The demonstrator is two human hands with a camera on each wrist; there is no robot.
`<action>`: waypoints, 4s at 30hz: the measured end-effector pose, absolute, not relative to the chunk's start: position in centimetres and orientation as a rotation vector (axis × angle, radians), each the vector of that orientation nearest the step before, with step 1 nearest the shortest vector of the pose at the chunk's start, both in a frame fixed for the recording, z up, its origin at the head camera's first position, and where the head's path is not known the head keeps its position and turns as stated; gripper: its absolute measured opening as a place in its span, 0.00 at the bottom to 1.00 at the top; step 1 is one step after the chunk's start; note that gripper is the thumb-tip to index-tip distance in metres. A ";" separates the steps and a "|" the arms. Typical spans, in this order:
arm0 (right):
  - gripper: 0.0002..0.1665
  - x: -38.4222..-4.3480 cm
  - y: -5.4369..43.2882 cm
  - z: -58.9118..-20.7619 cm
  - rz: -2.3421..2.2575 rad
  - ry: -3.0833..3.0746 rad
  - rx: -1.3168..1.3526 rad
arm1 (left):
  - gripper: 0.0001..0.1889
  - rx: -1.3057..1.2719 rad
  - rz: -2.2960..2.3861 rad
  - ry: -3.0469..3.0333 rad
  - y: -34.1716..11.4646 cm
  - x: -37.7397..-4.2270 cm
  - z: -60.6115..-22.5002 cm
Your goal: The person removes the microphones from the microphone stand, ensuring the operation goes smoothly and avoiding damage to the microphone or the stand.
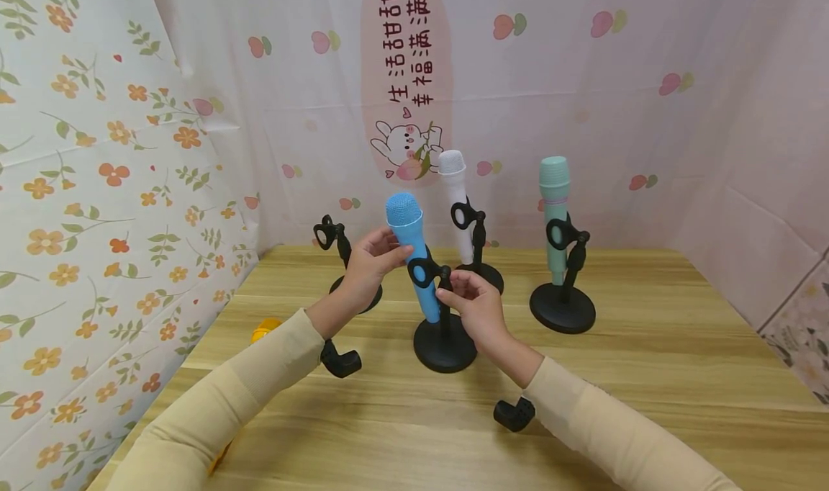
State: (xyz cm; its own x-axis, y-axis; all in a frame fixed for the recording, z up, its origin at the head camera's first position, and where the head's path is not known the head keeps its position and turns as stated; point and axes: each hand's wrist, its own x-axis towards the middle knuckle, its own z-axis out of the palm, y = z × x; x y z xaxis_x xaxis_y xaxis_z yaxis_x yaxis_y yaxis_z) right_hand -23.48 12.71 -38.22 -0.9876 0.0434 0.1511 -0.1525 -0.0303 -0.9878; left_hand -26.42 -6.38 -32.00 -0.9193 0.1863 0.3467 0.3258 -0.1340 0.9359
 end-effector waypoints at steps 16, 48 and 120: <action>0.18 -23.4 12.9 -38.0 2.157 -2.090 0.158 | 0.21 -0.605 -2.213 -1.990 -6.3 -26.4 -32.0; 0.27 -23.0 13.2 -38.9 1.994 -2.086 0.345 | 0.27 -0.545 -2.052 -1.807 -4.9 -24.9 -33.2; 0.23 -23.5 13.5 -39.4 2.043 -2.104 0.286 | 0.25 -0.417 -2.160 -1.820 -5.0 -25.0 -32.6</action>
State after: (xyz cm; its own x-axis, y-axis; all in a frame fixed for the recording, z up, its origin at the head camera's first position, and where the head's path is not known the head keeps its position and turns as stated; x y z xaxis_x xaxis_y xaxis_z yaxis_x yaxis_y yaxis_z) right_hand -23.51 13.50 -39.37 -0.9625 -0.0028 0.2714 -0.2713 0.0287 -0.9621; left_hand -25.04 -5.05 -32.57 -0.9176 -0.0315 0.3963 0.3959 -0.1631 0.9037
